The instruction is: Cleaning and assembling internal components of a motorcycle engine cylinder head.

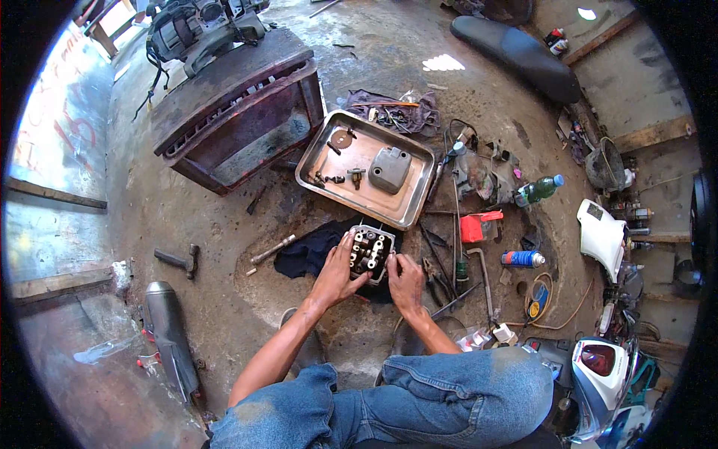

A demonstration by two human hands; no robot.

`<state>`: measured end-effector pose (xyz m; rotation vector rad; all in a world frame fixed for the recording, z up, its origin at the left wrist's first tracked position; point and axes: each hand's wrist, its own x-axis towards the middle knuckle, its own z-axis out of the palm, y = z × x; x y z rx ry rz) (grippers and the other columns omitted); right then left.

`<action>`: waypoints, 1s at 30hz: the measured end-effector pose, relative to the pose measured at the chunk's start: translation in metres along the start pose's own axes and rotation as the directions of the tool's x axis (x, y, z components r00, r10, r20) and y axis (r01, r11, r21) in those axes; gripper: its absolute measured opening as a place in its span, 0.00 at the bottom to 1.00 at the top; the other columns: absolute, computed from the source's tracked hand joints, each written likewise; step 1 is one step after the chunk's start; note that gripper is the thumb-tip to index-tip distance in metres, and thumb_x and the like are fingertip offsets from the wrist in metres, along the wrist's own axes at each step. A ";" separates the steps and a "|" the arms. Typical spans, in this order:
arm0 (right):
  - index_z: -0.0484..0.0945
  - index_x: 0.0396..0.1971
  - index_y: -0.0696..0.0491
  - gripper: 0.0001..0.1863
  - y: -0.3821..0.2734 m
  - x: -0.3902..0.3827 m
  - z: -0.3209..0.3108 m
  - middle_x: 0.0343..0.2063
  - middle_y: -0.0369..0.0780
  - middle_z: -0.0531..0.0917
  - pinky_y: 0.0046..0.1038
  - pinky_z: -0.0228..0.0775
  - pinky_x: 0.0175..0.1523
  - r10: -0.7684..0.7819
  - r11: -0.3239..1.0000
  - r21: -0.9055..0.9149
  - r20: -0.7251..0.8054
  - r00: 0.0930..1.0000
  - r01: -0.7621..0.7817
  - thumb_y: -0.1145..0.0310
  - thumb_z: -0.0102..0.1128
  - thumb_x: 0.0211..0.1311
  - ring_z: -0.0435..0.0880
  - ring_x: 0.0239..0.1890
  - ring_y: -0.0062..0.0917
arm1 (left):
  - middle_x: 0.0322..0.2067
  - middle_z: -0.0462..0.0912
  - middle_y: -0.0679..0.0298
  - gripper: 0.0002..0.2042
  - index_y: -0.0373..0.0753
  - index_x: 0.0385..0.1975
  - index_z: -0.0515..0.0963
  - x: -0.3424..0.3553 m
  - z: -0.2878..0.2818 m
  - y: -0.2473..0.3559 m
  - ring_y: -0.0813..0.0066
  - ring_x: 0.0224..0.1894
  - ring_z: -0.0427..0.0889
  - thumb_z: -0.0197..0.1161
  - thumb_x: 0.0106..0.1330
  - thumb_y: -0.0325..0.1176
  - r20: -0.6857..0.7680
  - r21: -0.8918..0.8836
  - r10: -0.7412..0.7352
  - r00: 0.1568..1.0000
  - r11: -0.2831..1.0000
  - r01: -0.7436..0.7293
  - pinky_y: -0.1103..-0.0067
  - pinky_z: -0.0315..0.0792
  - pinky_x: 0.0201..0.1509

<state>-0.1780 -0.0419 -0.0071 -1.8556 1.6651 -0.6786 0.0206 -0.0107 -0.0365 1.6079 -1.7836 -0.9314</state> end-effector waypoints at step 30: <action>0.82 0.53 0.54 0.22 0.005 -0.001 -0.004 0.31 0.39 0.80 0.37 0.72 0.44 -0.142 0.988 0.064 0.055 0.988 0.138 0.71 0.74 0.58 0.79 0.32 0.33 | 0.78 0.52 0.40 0.55 0.30 0.79 0.43 0.002 -0.001 0.002 0.44 0.80 0.53 0.76 0.62 0.43 0.018 0.006 -0.001 1.000 1.000 0.001 0.62 0.51 0.83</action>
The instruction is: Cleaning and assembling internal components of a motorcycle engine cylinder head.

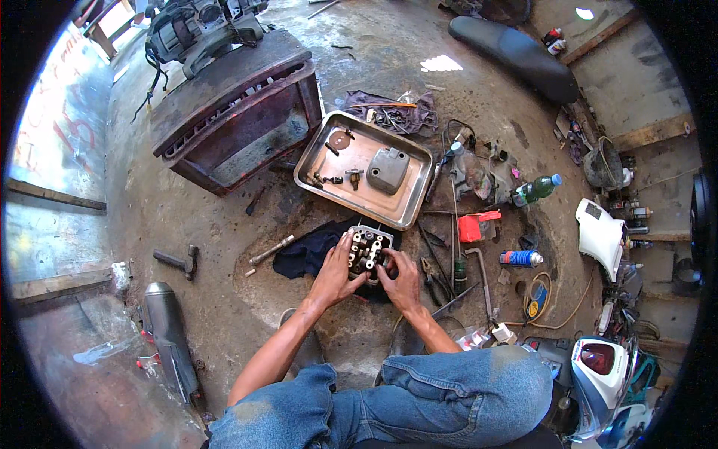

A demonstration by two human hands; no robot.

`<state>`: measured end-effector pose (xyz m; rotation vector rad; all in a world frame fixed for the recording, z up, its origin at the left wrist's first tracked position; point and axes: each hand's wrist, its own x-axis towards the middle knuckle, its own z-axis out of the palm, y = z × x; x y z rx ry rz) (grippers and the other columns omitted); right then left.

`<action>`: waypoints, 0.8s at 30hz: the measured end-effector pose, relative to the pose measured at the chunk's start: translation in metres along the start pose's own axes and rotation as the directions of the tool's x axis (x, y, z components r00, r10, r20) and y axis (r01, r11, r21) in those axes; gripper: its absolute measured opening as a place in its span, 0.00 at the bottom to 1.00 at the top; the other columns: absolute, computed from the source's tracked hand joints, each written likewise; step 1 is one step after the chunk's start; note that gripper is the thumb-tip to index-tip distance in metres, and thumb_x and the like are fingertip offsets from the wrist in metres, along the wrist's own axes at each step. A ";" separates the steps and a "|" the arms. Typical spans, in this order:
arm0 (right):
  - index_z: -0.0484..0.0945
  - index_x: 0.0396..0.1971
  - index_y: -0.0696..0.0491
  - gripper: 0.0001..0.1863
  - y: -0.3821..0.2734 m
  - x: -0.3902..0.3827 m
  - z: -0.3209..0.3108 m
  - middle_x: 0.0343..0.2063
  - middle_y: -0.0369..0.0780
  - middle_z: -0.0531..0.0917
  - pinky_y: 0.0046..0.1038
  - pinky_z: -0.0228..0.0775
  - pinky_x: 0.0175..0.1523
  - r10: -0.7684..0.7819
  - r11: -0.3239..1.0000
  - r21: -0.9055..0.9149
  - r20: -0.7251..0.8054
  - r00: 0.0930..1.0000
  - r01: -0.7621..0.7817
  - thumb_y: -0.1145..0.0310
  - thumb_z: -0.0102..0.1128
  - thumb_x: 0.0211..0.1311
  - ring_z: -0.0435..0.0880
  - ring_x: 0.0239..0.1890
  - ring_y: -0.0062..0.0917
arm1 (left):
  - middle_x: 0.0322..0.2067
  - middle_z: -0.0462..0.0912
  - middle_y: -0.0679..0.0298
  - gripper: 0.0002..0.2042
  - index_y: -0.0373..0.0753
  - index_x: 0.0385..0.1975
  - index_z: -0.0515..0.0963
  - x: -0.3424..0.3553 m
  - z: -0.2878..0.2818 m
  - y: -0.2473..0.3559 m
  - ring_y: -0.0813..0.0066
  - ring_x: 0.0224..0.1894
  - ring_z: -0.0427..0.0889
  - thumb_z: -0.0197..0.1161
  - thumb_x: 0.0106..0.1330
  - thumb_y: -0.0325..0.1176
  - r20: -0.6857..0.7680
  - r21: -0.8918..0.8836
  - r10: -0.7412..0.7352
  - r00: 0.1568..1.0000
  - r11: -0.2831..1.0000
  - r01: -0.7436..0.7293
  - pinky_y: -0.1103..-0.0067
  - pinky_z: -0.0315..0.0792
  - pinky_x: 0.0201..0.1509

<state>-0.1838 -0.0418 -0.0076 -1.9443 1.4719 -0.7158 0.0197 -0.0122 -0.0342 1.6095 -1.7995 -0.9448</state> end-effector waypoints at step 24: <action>0.82 0.44 0.58 0.10 0.013 -0.004 0.002 0.31 0.47 0.86 0.37 0.75 0.38 0.278 0.954 0.129 -0.050 0.959 -0.270 0.66 0.62 0.74 0.86 0.30 0.36 | 0.78 0.53 0.41 0.55 0.30 0.79 0.43 -0.001 0.002 -0.004 0.44 0.80 0.54 0.76 0.62 0.41 -0.007 0.001 -0.007 1.000 1.000 0.007 0.62 0.51 0.83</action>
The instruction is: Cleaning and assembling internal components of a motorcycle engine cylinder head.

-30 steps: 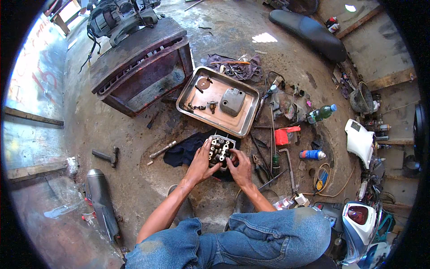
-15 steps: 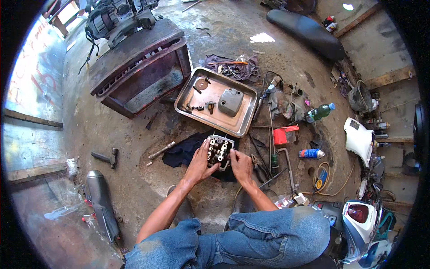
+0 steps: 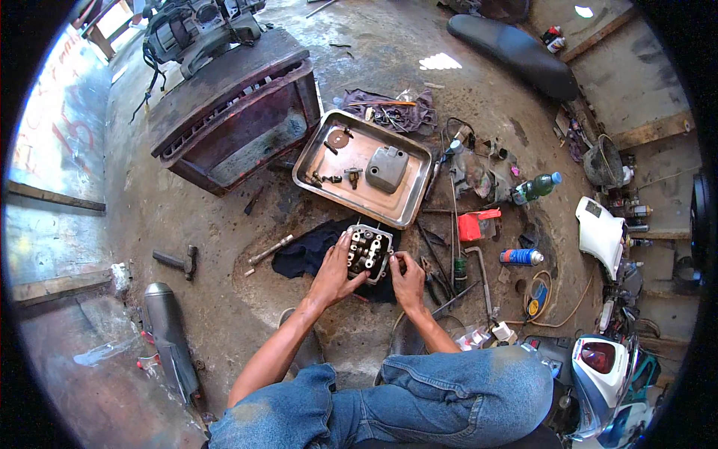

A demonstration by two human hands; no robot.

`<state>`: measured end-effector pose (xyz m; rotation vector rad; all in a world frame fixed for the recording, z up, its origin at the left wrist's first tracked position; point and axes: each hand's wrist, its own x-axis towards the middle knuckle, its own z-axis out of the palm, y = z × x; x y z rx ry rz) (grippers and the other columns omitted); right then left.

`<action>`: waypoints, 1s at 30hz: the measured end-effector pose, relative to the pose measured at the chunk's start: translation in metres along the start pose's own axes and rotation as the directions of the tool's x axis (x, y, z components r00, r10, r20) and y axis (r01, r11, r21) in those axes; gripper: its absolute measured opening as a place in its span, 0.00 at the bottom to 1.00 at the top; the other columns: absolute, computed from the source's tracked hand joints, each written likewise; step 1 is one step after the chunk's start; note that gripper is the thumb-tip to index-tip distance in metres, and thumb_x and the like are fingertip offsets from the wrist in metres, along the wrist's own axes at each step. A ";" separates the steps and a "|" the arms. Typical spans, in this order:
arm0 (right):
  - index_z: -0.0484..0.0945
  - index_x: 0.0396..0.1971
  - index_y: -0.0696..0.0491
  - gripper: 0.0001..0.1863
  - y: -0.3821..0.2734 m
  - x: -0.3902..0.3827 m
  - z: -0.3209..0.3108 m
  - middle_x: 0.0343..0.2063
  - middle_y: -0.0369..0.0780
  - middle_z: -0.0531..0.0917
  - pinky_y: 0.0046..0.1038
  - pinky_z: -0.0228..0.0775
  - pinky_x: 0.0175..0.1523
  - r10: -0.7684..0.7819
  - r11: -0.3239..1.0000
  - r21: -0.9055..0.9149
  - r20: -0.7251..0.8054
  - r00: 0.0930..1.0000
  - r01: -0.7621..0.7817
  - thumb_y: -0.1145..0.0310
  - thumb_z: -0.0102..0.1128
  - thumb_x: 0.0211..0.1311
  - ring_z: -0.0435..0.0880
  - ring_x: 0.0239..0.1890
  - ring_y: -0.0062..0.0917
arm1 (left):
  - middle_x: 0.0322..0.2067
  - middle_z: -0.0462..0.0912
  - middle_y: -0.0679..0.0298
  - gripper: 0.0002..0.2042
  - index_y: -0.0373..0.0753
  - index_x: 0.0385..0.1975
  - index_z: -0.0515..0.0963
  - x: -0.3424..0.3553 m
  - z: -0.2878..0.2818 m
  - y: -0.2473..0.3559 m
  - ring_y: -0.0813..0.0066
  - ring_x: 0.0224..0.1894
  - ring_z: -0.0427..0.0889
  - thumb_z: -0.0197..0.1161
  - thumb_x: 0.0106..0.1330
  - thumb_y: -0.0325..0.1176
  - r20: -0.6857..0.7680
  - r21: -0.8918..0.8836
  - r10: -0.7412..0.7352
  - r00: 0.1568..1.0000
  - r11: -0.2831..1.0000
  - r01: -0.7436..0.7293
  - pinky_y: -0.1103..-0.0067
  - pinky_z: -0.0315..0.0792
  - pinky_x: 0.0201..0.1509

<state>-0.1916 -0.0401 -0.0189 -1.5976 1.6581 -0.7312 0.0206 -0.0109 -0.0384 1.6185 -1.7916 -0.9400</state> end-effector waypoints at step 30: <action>0.82 0.52 0.54 0.19 -0.015 0.002 -0.001 0.29 0.37 0.76 0.29 0.73 0.33 -0.229 0.973 0.033 0.077 0.970 0.228 0.76 0.72 0.60 0.76 0.25 0.23 | 0.78 0.51 0.41 0.55 0.29 0.79 0.42 0.002 -0.001 0.003 0.43 0.80 0.52 0.76 0.62 0.42 0.014 -0.002 -0.001 1.000 1.000 0.001 0.61 0.51 0.83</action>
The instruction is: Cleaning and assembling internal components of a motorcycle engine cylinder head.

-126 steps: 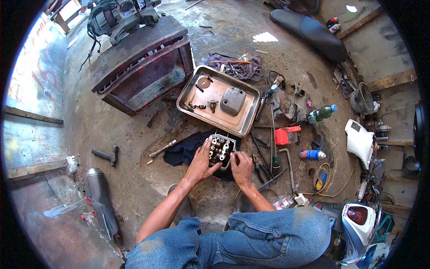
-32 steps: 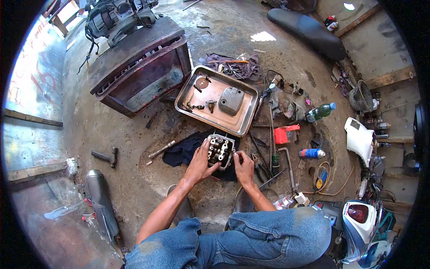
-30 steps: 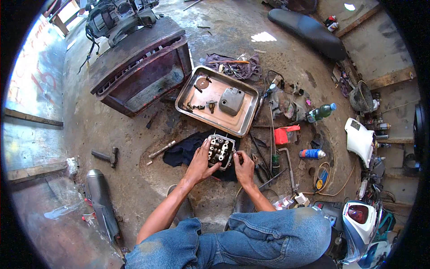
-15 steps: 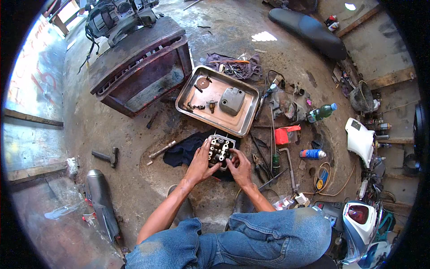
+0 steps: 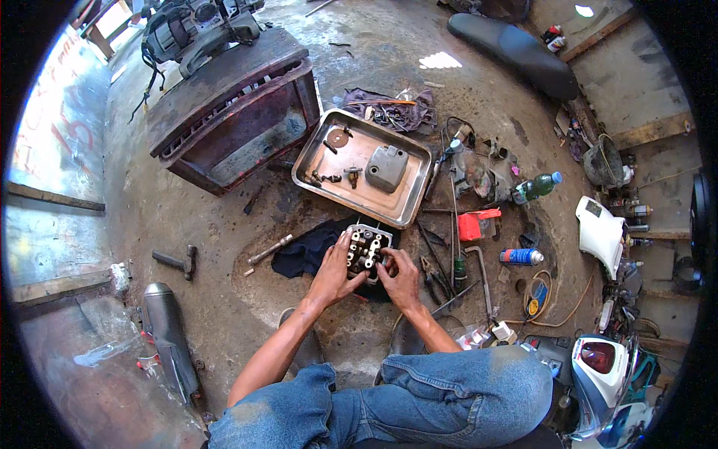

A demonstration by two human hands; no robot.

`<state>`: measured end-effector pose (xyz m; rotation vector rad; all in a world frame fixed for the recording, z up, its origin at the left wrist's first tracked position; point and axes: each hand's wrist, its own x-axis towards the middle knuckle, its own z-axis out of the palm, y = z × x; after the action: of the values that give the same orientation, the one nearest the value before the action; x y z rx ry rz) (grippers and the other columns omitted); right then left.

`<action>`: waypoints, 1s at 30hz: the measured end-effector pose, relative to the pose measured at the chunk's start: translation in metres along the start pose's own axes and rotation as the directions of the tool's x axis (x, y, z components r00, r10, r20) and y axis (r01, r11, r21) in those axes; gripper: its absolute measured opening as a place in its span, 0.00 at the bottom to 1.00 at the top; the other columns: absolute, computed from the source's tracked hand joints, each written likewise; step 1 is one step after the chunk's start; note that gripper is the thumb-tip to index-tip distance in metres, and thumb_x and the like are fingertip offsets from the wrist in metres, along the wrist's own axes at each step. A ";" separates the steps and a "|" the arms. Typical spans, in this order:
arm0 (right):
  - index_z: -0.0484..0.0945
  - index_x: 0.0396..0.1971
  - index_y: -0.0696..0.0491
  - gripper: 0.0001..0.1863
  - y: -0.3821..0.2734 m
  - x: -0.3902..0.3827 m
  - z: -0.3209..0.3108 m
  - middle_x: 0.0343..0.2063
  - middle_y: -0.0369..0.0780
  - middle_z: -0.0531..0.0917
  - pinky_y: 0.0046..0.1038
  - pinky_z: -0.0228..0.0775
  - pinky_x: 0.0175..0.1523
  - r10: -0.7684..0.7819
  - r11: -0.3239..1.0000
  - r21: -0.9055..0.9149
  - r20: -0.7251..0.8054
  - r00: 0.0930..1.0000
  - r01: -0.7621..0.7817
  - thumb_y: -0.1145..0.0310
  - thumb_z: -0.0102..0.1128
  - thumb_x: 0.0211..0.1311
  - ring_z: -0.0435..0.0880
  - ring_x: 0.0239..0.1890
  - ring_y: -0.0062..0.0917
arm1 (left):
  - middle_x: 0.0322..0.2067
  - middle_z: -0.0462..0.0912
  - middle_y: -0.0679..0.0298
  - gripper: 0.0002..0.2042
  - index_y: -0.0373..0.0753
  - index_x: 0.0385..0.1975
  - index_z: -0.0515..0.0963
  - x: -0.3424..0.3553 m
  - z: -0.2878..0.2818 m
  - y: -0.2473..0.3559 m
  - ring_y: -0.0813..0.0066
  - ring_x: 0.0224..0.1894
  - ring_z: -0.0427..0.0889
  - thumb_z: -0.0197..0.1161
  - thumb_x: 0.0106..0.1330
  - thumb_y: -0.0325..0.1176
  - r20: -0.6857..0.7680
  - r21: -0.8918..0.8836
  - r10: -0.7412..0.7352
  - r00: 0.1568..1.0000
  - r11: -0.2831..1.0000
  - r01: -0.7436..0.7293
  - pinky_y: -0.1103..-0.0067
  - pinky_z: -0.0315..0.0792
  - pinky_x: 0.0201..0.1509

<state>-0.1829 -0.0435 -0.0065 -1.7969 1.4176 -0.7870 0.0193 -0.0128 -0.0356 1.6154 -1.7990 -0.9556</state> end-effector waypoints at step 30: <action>0.81 0.45 0.59 0.12 0.030 -0.005 0.006 0.30 0.46 0.80 0.40 0.74 0.40 0.140 0.983 -0.121 0.029 0.990 -0.136 0.65 0.61 0.73 0.81 0.30 0.37 | 0.77 0.53 0.40 0.56 0.30 0.79 0.42 0.000 0.002 0.001 0.43 0.80 0.54 0.77 0.61 0.41 -0.015 0.008 0.014 1.000 1.000 -0.014 0.62 0.53 0.83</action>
<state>-0.1957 -0.0417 -0.0348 -1.7694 1.5740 -0.6057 0.0172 -0.0126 -0.0361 1.6088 -1.8035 -0.9292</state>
